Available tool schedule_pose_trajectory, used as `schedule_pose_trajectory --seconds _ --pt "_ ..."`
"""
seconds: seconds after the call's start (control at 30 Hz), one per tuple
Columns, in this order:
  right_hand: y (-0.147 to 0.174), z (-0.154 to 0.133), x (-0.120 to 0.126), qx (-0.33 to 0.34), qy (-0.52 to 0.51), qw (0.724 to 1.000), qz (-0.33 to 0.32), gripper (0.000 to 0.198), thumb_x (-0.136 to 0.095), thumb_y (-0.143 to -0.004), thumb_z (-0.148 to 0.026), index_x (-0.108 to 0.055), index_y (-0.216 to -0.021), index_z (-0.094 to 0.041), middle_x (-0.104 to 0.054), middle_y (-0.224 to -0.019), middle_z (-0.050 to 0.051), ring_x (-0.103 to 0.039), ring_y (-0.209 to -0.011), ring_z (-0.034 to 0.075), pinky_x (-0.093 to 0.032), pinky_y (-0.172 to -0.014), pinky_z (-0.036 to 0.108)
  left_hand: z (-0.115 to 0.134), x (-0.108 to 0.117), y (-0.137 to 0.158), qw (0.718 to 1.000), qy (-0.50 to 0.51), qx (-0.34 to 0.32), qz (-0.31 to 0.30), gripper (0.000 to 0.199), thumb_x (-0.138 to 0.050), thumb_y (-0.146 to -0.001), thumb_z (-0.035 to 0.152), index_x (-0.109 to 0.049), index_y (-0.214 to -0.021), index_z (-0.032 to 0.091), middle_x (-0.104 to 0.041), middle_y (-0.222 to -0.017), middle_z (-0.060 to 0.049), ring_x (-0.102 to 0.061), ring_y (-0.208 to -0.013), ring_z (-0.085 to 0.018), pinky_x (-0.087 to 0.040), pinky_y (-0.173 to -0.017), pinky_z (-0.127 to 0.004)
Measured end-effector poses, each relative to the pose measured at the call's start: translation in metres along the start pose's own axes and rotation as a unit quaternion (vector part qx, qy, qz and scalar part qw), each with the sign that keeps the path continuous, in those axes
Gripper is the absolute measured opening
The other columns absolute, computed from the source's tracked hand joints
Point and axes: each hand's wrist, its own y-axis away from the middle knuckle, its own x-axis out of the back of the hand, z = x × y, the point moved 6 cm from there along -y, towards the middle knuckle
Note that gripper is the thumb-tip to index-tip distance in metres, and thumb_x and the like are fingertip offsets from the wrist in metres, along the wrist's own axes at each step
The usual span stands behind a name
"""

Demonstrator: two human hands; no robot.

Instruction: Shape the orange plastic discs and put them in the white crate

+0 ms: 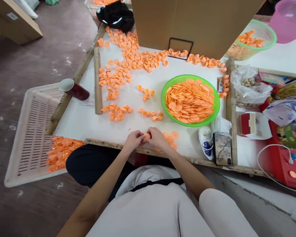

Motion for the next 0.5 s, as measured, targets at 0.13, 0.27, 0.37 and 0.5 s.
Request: schedule_pose_trajectory --seconds 0.13,0.27,0.37,0.5 --pt "-0.011 0.009 0.005 -0.030 -0.034 0.999 -0.004 0.013 -0.056 -0.083 -0.027 -0.056 -0.073 -0.019 -0.062 -0.072 0.000 -0.053 -0.066 0.013 -0.035 -0.059 0.023 0.001 0.000 0.002 1.000 0.004 0.008 -0.001 0.007 -0.060 -0.081 0.020 -0.058 -0.075 0.016 -0.065 -0.062 -0.002 -0.067 -0.058 -0.017 -0.056 -0.055 -0.027" --pt "-0.017 0.014 0.003 -0.061 -0.017 0.998 0.024 0.013 -0.057 -0.081 -0.022 -0.056 -0.069 -0.020 -0.062 -0.068 0.000 -0.052 -0.063 0.013 -0.033 -0.057 0.023 -0.001 -0.001 -0.003 1.000 0.002 0.001 0.004 0.007 -0.057 -0.082 0.019 -0.057 -0.076 0.016 -0.066 -0.065 -0.002 -0.068 -0.059 -0.017 -0.057 -0.055 -0.027" --pt "-0.015 0.009 0.003 -0.067 -0.028 0.997 0.020 0.011 -0.059 -0.079 -0.021 -0.058 -0.069 -0.020 -0.063 -0.067 0.000 -0.054 -0.063 0.013 -0.035 -0.057 0.023 -0.002 -0.006 -0.006 1.000 0.001 -0.003 -0.005 0.007 -0.058 -0.081 0.020 -0.056 -0.075 0.016 -0.066 -0.064 -0.002 -0.068 -0.058 -0.018 -0.056 -0.055 -0.028" --pt "-0.002 -0.004 0.022 -0.042 -0.094 0.994 0.036 0.004 -0.060 -0.080 -0.022 -0.062 -0.081 -0.019 -0.066 -0.077 0.001 -0.058 -0.068 0.013 -0.043 -0.061 0.023 0.001 0.015 0.003 0.999 -0.017 -0.025 0.032 0.012 -0.064 -0.079 0.028 -0.060 -0.079 0.017 -0.066 -0.064 -0.002 -0.067 -0.058 -0.016 -0.056 -0.056 -0.026"
